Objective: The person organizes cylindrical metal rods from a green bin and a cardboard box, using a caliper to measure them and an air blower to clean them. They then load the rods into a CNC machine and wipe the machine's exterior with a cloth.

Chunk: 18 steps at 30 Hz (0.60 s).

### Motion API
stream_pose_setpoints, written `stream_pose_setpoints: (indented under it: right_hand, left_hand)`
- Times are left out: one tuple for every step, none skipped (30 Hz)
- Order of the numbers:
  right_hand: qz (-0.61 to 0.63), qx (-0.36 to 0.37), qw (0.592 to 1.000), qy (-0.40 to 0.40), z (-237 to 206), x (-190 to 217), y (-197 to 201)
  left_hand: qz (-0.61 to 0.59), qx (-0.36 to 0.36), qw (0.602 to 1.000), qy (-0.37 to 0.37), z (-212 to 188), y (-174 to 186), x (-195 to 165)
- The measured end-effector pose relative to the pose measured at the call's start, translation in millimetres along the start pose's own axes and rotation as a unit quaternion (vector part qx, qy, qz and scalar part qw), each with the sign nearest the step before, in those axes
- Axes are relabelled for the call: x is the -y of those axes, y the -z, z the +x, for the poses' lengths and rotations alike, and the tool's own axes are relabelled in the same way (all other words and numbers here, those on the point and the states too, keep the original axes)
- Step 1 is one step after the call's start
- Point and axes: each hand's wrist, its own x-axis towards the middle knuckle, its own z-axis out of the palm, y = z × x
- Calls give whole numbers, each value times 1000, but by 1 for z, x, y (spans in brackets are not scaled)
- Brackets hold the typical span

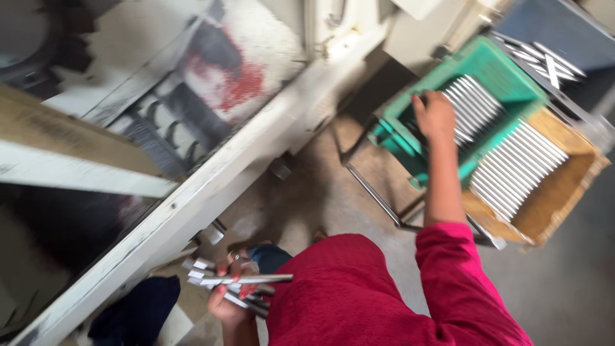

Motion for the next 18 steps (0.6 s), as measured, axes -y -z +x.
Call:
stream_pose_setpoints:
  right_hand:
    - [10, -56, 997, 53, -6, 10, 5]
    - [21, -112, 988, 106, -20, 21, 13]
    - [78, -116, 985, 96, -38, 41, 14]
    - [136, -120, 980, 85, -55, 61, 18]
    - [164, -82, 973, 137, -64, 82, 19]
    - [313, 41, 946, 71, -95, 110, 18]
    - [391, 114, 910, 77, -111, 142, 9]
    - [516, 247, 801, 177, -124, 161, 11]
    - [613, 372, 647, 260, -142, 185, 9]
    - [531, 451, 680, 229, -155, 208, 5]
    - [439, 520, 704, 201, -160, 225, 3]
    - [413, 523, 721, 190, -159, 234, 2]
    - [386, 524, 738, 177, -158, 241, 0]
    - [359, 526, 754, 162, -155, 245, -3]
    - [406, 507, 744, 155, -150, 245, -8]
    - [452, 486, 734, 147, -143, 243, -14]
    - [495, 462, 722, 140, -136, 239, -23]
    - [554, 471, 685, 50, -129, 233, -32]
  left_hand:
    - [-6, -1, 1000, 7, 4, -4, 1]
    - [-13, -2, 1000, 15, 8, -7, 3]
    - [-5, -10, 999, 30, 14, -11, 5]
    - [2, -18, 999, 44, 22, -14, 8]
    - [9, -27, 998, 60, 30, -18, 10]
    - [14, -38, 997, 72, 39, -21, 13]
    - [18, -49, 995, 83, 51, -25, 18]
    - [21, -61, 994, 90, 62, -29, 23]
    - [25, -76, 992, 100, 71, -35, 27]
    - [42, -93, 989, 110, 79, -42, 30]
    - [59, -105, 985, 120, 90, -48, 33]
    - [75, -116, 982, 130, 102, -55, 35]
    - [102, -127, 979, 122, 114, -62, 35]
    - [128, -141, 975, 115, 123, -68, 35]
    - [153, -155, 970, 110, 132, -72, 33]
    - [110, -173, 971, 126, 143, -75, 30]
    - [67, -187, 970, 141, 157, -75, 27]
    - [21, -199, 967, 158, 173, -73, 26]
